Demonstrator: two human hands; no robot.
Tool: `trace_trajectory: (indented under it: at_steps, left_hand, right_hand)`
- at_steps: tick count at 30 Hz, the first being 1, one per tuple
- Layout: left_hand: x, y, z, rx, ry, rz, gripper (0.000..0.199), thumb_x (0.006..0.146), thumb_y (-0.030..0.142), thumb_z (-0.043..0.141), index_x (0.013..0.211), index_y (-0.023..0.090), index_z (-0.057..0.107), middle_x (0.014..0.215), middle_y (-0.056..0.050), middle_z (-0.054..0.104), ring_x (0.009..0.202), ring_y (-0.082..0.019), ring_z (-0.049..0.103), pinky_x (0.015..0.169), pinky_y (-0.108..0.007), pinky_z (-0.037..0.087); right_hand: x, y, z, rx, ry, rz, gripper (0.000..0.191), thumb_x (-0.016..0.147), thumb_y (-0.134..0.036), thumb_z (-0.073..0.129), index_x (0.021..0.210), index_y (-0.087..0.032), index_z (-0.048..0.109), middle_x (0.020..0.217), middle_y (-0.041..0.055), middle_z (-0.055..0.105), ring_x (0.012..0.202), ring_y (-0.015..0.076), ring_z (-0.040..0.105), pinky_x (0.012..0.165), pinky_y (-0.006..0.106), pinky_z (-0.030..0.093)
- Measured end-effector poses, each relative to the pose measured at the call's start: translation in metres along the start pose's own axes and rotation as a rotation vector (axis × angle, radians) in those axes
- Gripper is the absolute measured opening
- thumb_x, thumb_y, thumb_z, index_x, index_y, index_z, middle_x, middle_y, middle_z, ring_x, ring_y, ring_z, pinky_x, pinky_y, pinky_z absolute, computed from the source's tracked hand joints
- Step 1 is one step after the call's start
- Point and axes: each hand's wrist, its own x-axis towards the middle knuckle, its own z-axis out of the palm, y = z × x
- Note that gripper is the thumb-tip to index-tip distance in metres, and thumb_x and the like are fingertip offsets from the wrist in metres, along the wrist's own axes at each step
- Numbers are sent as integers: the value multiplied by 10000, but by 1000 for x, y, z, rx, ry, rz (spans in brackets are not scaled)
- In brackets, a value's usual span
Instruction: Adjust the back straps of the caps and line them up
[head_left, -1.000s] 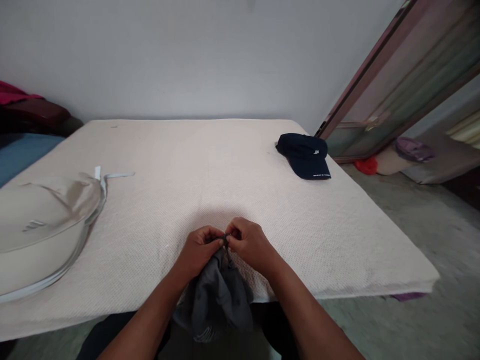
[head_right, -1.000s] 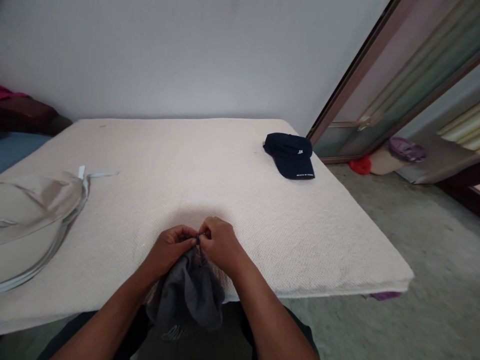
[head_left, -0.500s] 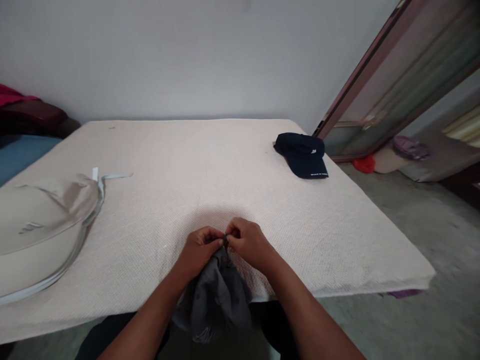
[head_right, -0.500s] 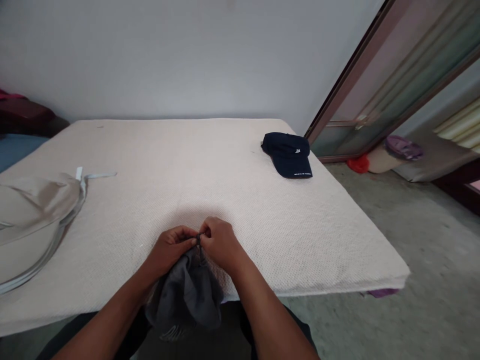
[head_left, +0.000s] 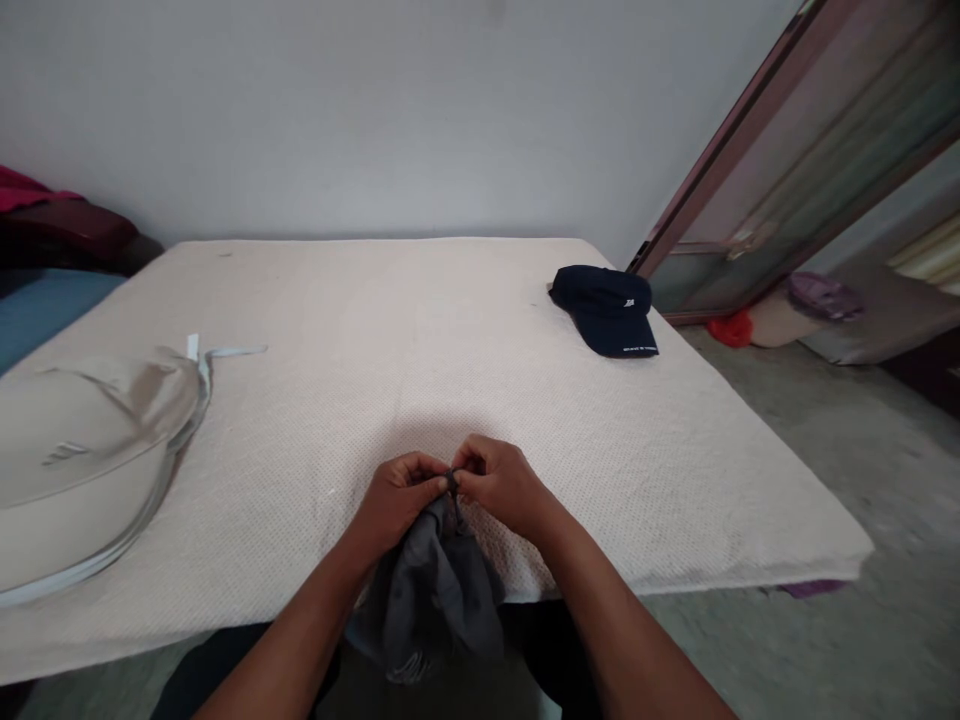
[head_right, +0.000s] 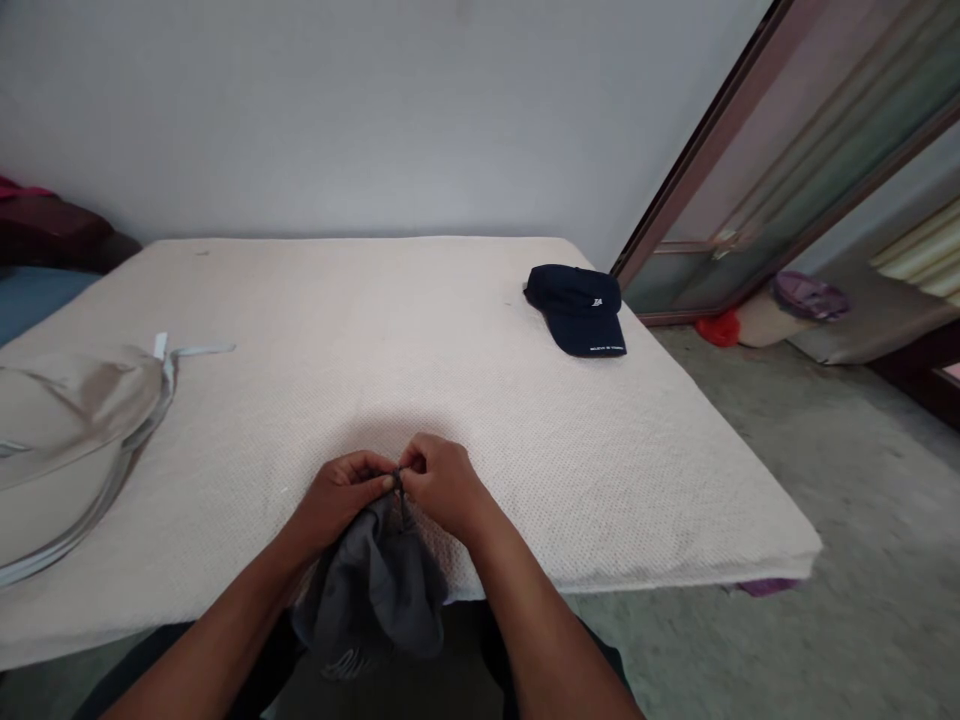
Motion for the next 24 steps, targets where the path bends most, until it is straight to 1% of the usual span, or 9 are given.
trace_trajectory:
  at_steps: [4, 8, 10, 13, 16, 21, 24]
  left_hand:
    - [0, 1, 0, -40, -11, -14, 185, 662, 263, 725, 797, 152, 664, 715, -7, 681, 649, -127, 608, 639, -255, 460]
    - [0, 2, 1, -59, -17, -19, 184, 668, 263, 722, 803, 153, 662, 722, -7, 680, 655, -128, 610, 646, -258, 462]
    - [1, 2, 1, -57, -8, -19, 189, 660, 259, 726, 798, 148, 659, 707, -5, 673, 642, -126, 605, 634, -255, 458]
    - [1, 2, 2, -28, 16, 1, 185, 655, 254, 727, 786, 142, 659, 699, -4, 665, 634, -121, 595, 627, -249, 451]
    - [0, 2, 2, -11, 27, 12, 186, 654, 262, 727, 776, 141, 656, 700, -7, 664, 637, -124, 595, 627, -252, 452]
    - [-1, 3, 2, 6, 25, 14, 205, 664, 294, 719, 788, 145, 652, 702, -9, 657, 631, -132, 593, 613, -258, 452]
    - [-1, 3, 1, 11, 12, 30, 193, 679, 293, 709, 799, 150, 658, 724, -10, 663, 649, -130, 593, 627, -255, 449]
  right_hand:
    - [2, 7, 3, 64, 27, 15, 87, 683, -96, 526, 700, -169, 570, 601, -10, 572, 581, 106, 512, 523, 211, 356]
    - [2, 11, 5, 143, 19, 21, 92, 693, -100, 515, 726, -170, 566, 592, -12, 573, 552, 103, 522, 514, 210, 372]
    - [1, 9, 5, 113, 34, 20, 86, 692, -105, 517, 722, -170, 566, 587, -14, 569, 551, 102, 516, 514, 210, 367]
    - [1, 3, 4, -9, 88, -7, 80, 680, -101, 524, 684, -171, 563, 586, -18, 558, 565, 100, 492, 525, 215, 348]
    - [1, 1, 3, -24, 66, -11, 96, 673, -86, 519, 673, -169, 566, 590, -18, 559, 572, 100, 491, 533, 216, 351]
    - [3, 7, 1, 231, -46, 42, 84, 692, -93, 540, 719, -159, 584, 589, -14, 570, 561, 105, 530, 539, 224, 409]
    - [3, 6, -1, 354, -84, 66, 79, 708, -87, 540, 719, -153, 582, 587, -19, 561, 555, 102, 537, 546, 228, 436]
